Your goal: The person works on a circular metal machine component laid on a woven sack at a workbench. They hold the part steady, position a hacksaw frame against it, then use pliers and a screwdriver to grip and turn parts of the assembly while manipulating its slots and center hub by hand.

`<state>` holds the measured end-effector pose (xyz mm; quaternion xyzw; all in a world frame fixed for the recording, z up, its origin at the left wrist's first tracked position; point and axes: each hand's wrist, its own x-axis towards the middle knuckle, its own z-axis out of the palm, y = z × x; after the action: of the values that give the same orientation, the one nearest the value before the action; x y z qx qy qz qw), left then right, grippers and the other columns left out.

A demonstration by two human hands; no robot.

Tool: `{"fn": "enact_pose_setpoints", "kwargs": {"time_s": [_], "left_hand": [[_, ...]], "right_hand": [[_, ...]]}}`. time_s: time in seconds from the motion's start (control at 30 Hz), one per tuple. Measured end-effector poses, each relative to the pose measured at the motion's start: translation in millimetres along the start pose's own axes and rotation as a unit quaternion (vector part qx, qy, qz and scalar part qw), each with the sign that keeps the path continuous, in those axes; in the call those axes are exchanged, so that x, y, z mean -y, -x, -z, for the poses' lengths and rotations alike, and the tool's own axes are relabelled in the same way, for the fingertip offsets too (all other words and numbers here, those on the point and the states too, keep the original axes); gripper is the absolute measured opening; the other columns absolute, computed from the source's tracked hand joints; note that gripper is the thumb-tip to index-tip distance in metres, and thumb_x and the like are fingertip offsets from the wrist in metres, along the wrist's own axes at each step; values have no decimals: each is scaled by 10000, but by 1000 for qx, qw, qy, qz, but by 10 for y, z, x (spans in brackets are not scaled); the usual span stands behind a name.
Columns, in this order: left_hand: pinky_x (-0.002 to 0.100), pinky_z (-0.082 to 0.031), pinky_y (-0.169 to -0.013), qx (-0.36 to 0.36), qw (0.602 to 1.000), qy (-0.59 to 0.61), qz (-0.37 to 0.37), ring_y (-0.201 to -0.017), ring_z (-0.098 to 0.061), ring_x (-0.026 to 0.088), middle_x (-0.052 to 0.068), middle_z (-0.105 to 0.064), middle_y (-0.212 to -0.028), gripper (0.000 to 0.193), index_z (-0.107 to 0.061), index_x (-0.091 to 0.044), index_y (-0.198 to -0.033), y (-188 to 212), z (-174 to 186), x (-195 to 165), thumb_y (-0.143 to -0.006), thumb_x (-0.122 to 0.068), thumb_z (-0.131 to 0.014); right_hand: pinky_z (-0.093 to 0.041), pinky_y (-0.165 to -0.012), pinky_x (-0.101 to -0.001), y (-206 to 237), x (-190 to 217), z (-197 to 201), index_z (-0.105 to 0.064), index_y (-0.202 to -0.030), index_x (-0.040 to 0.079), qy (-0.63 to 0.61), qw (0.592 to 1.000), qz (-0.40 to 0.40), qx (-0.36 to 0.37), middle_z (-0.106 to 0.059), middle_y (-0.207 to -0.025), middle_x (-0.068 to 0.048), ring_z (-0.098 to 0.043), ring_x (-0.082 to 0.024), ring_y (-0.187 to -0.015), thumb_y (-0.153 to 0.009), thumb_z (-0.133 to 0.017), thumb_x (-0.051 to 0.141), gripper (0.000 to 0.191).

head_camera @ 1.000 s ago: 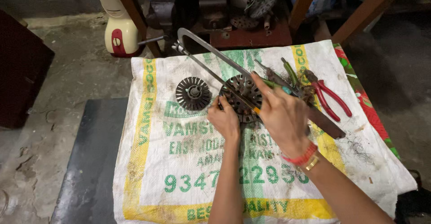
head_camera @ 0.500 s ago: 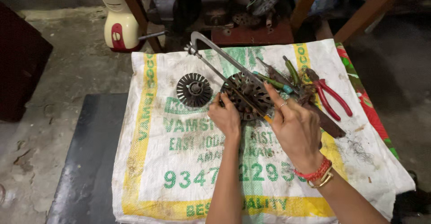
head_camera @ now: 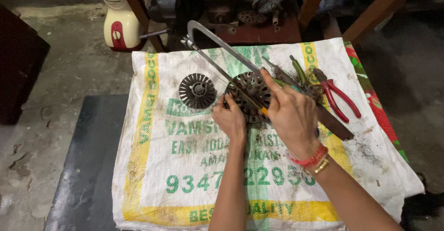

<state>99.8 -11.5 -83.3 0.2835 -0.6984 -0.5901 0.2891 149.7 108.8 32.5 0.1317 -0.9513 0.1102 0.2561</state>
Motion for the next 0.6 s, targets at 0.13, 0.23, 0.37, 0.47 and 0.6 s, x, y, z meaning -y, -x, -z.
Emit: {"fn": "enact_pose_setpoints", "kwargs": {"time_s": [0.13,0.23,0.37,0.47,0.6], "left_hand": [[466,-528,-894,-2,1000,-10,-7,-928,-713,410,319,-726,-1051,410,-721,69,-1181,-8,-32,26,-939,-247,-624],[440,-552,-897,8,1000,2,1,-900,-736,379,298,-736,-1089,424,-702,58,-1201,-11,-31,11,-940,-262,-605],[450,-534,-922,11,1000,-1,22,-936,-725,391,316,-725,-1068,432,-708,47,-1210,-30,-7,-15,-940,-275,-610],[452,-534,-919,15,999,0,31,-944,-731,396,311,-726,-1079,432,-704,45,-1210,-30,-5,-7,-934,-273,-608],[456,-525,-932,-18,999,0,-27,-971,-716,422,327,-721,-1073,417,-721,78,-1173,-32,-13,29,-933,-248,-621]], "right_hand": [[-480,-468,-362,209,-70,183,-556,-1519,250,-13,1000,13,-18,-665,-704,-85,-557,-189,-481,-923,-648,29,643],[-485,-550,-396,310,-61,243,-564,-1532,263,5,997,38,-61,-638,-710,-93,-556,-216,-540,-897,-643,27,682],[-460,-466,-362,240,-31,169,-582,-1493,282,7,999,21,-41,-643,-677,-77,-528,-181,-459,-913,-656,51,629],[-443,-409,-341,150,-14,97,-592,-1470,278,-5,1000,6,-21,-653,-670,-64,-514,-167,-421,-928,-668,63,588],[-412,-370,-323,-24,77,-68,-602,-1459,270,-19,999,7,-27,-671,-689,-55,-491,-147,-409,-965,-674,65,540]]}}
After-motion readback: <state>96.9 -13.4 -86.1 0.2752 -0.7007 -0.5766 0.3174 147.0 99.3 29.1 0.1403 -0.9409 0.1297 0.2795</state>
